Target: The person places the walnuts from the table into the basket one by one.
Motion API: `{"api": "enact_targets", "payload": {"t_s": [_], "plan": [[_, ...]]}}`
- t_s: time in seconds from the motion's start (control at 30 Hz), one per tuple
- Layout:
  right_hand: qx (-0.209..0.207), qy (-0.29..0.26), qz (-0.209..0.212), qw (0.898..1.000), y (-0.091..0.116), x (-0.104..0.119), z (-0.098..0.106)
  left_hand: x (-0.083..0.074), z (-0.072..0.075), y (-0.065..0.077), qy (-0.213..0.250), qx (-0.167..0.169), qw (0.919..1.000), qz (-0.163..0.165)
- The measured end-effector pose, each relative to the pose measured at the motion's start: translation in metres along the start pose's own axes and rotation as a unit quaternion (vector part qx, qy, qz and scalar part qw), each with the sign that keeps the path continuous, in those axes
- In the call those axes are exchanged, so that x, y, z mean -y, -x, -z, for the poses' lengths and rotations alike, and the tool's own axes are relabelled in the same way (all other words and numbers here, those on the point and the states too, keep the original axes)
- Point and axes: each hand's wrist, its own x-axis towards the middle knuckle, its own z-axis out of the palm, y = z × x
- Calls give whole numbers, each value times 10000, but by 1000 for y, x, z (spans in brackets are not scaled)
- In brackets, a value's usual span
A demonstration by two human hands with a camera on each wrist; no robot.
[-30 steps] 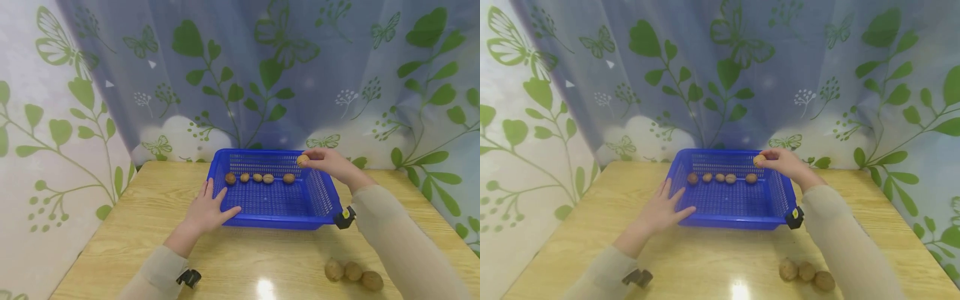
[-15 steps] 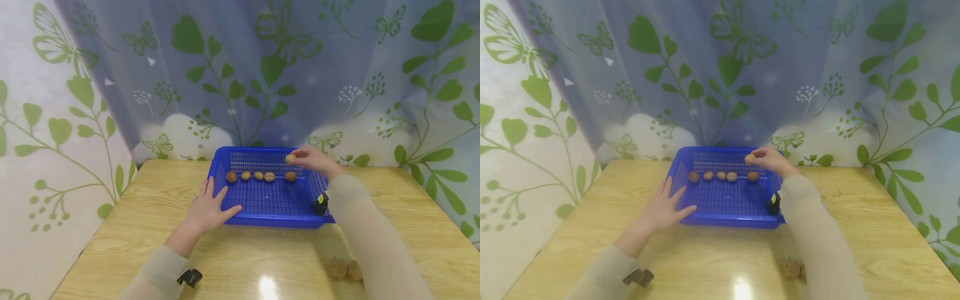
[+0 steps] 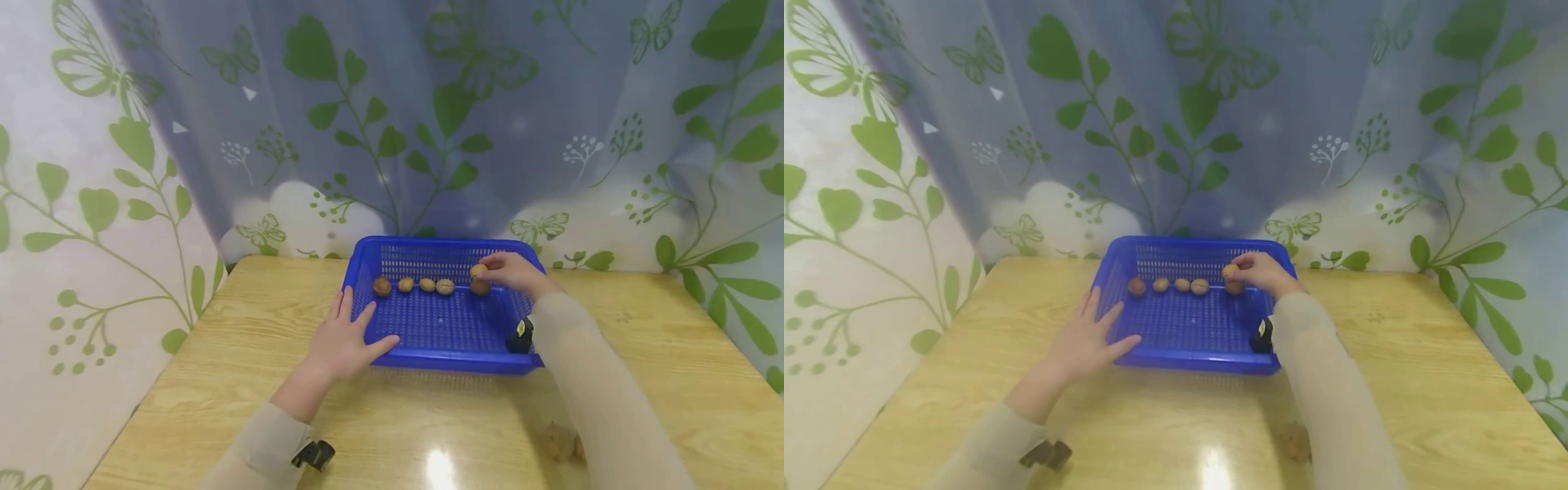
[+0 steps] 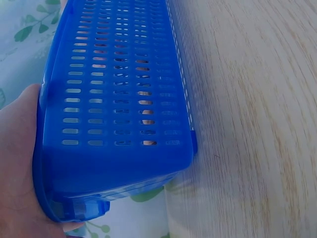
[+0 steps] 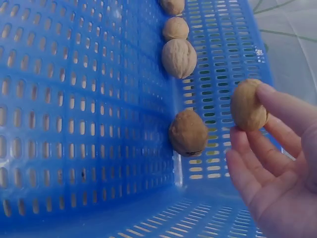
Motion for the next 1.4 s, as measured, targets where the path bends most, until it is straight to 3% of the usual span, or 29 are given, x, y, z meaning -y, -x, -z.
{"api": "enact_targets", "payload": {"t_s": [0.13,0.37,0.73,0.93,1.23,1.4], "plan": [[55,211,-49,9997,1,2,2,-1,2,-1,11,4,10000,1],[231,-94,-227,9994,0,6,0,0,3,-1,-38,31,10000,13],[70,31,-109,9999,-5,7,-1,3,4,0,-21,15,10000,0],[-112,-273,-6,9996,-4,8,2,1,5,1,-64,83,9999,-16],[179,-608,360,9973,16,27,27,1,3,0,-166,80,9998,-8],[306,-126,426,9985,39,33,41,1,2,-1,-149,140,9998,21]]}}
